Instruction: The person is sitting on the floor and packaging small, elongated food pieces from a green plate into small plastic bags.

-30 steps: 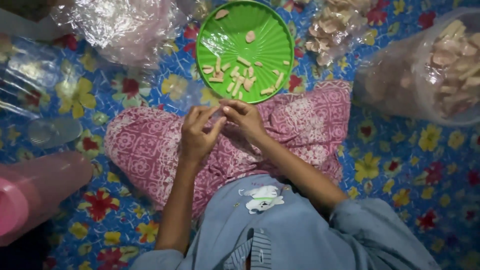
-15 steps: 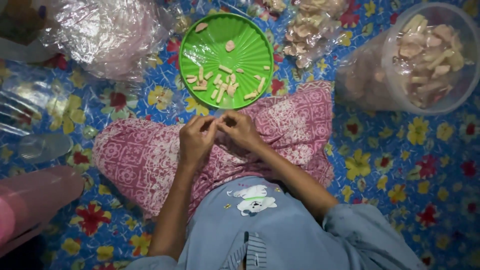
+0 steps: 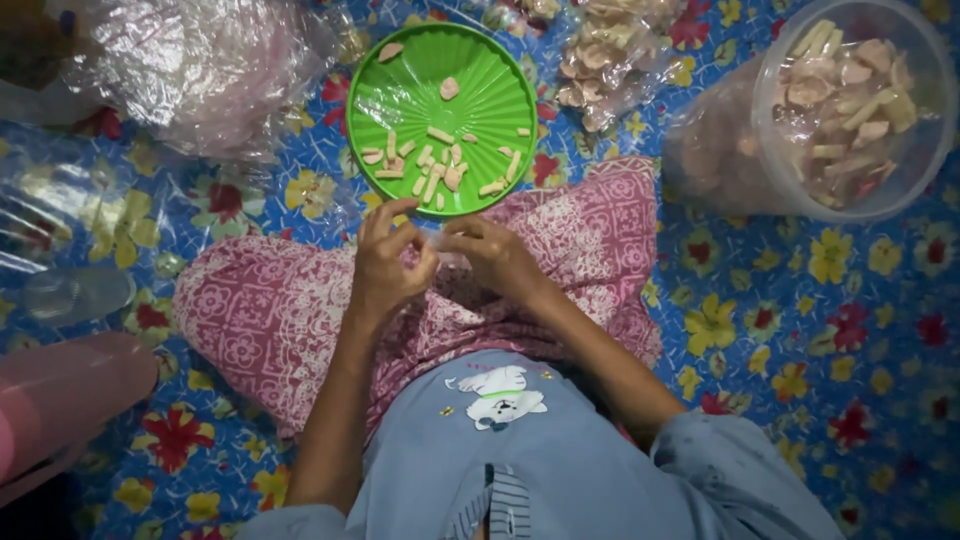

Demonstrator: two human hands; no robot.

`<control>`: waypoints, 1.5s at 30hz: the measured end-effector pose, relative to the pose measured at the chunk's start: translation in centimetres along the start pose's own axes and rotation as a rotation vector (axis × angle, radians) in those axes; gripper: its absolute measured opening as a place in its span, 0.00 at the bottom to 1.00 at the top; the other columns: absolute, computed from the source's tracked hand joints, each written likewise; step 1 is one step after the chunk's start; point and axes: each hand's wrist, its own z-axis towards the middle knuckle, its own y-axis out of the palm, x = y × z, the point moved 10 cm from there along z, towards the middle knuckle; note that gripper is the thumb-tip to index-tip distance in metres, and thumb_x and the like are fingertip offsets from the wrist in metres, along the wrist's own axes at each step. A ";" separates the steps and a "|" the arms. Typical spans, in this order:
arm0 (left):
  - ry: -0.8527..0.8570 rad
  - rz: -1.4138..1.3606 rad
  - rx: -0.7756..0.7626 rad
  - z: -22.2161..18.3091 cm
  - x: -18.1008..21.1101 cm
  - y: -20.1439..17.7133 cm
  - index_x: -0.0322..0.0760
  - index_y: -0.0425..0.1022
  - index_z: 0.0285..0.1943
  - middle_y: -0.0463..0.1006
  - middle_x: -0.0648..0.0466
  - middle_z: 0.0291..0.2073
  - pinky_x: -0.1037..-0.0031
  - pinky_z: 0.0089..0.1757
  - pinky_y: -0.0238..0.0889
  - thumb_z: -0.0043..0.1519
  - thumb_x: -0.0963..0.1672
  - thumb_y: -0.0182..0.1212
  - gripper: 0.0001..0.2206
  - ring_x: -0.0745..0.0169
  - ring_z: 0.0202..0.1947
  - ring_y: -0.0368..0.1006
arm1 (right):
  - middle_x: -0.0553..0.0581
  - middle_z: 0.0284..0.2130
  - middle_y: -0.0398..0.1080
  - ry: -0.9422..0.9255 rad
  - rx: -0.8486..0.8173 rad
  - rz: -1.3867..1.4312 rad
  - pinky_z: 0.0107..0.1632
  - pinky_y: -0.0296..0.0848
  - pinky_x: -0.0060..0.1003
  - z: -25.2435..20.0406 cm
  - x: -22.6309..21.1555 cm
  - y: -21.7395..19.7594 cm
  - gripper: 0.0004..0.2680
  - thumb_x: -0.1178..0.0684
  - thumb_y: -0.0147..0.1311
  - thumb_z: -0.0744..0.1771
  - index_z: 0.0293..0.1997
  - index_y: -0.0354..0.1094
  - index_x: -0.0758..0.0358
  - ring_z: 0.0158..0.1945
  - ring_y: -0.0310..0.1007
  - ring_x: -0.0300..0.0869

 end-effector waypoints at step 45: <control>-0.792 -0.486 0.050 -1.6 -13.7 1.5 0.38 0.77 0.37 0.79 0.55 0.35 0.81 0.40 0.72 0.50 0.41 0.66 0.08 0.66 0.38 0.76 | 0.57 0.37 0.65 0.587 -0.337 -0.098 0.36 0.65 0.35 17.6 22.2 7.1 0.08 0.49 0.39 0.66 0.36 0.64 0.58 0.38 0.63 0.44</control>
